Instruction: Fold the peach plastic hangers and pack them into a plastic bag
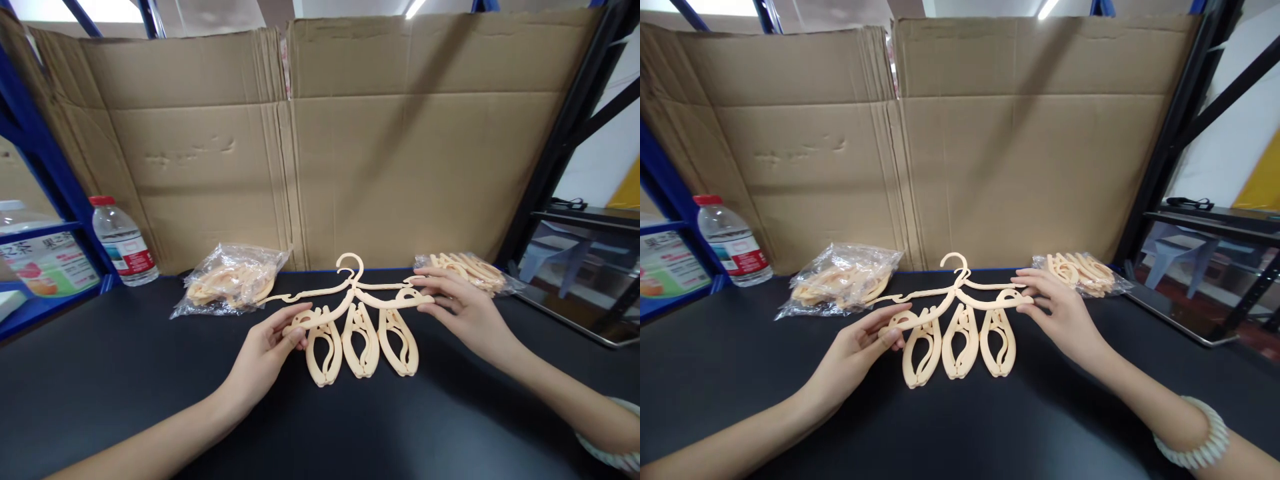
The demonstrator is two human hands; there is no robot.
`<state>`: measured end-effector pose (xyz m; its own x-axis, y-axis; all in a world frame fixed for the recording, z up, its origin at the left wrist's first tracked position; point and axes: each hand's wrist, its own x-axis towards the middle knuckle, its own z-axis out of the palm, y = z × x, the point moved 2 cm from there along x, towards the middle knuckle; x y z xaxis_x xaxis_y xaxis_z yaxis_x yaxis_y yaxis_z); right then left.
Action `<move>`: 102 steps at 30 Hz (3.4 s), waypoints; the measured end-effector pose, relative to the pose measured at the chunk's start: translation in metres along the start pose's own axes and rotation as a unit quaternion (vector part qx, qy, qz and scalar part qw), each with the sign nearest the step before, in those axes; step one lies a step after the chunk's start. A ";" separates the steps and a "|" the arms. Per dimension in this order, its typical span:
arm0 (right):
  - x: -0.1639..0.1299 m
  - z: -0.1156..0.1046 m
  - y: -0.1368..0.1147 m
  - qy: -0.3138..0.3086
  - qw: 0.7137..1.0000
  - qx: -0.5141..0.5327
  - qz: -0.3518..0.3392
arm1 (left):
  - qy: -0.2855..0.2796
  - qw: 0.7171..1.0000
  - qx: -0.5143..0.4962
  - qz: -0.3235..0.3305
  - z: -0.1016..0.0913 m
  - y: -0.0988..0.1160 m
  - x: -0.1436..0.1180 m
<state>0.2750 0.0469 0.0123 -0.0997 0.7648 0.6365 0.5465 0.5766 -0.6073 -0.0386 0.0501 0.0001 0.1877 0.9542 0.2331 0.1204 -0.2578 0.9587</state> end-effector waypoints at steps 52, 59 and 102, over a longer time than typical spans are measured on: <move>-0.032 0.030 -0.069 -0.351 0.886 0.290 0.090 | -0.078 0.995 -0.019 0.065 0.034 0.020 -0.034; -0.031 0.025 -0.062 -0.348 0.908 0.218 0.081 | -0.152 0.983 -0.050 0.091 0.038 0.025 -0.039; -0.033 0.017 -0.033 -0.427 0.881 -0.202 0.035 | -0.235 0.823 0.477 0.198 0.030 0.021 -0.049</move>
<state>0.2458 0.0072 0.0028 -0.5488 0.8311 -0.0896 0.8099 0.5021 -0.3033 -0.0160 -0.0066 0.0043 0.7256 0.6606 0.1929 0.6285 -0.7503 0.2053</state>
